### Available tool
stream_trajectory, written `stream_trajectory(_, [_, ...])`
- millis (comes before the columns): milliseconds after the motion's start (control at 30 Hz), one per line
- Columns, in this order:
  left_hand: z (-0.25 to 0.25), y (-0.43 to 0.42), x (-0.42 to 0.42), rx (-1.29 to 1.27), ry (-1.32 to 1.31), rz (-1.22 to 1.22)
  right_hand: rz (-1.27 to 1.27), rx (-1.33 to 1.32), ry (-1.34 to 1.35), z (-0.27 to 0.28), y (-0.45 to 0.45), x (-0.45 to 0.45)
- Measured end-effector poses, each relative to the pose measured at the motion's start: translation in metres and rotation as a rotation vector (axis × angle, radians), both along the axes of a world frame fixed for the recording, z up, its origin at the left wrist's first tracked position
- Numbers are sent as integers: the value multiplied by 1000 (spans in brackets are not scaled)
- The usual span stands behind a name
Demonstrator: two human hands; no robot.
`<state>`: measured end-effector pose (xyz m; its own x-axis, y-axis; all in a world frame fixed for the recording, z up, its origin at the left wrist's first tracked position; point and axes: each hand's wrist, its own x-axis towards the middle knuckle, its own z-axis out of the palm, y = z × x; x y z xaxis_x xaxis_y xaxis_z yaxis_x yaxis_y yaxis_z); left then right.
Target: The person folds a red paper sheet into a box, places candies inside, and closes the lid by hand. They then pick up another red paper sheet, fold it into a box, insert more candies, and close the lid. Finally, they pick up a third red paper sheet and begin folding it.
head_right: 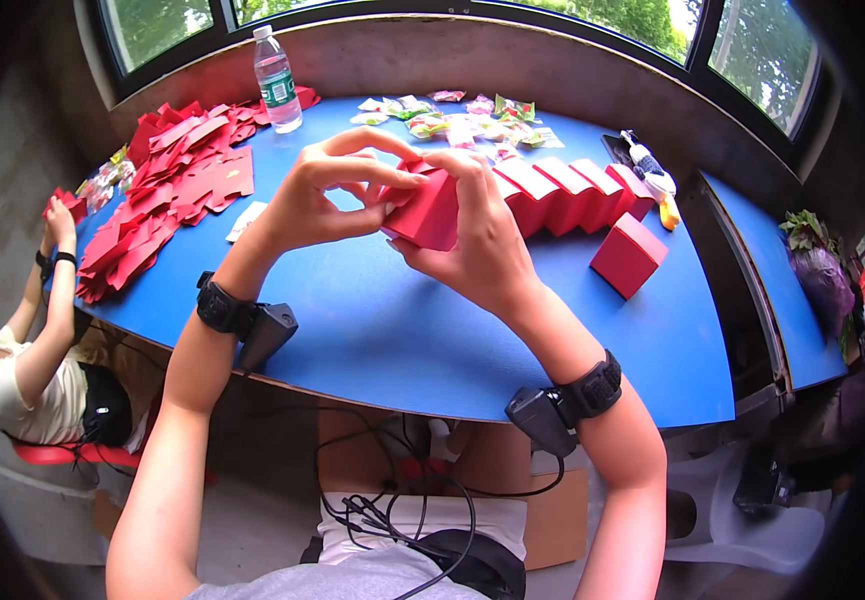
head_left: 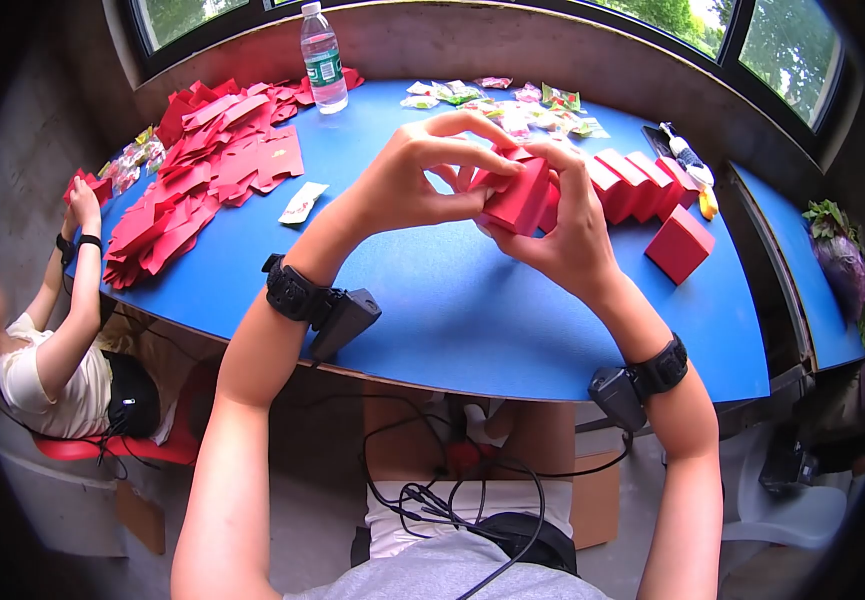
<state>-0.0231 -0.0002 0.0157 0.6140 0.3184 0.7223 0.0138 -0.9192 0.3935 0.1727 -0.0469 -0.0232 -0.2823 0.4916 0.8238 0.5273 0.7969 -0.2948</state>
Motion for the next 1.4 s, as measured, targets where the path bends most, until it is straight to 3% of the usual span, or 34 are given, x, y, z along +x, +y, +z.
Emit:
stream_trajectory(500, [2,-3,-5,137,64,140,-32,10,3,0,-1,-1])
stream_trajectory(667, [0,-3,-7,409,118,215,-30,-1,9,0,-2,-3])
stream_trajectory(1200, [2,-6,-8,394,201,188,-36,26,-34,-3,1,-2])
stream_trajectory(1400, [0,-4,-5,280,148,143,-33,21,25,-3,3,0])
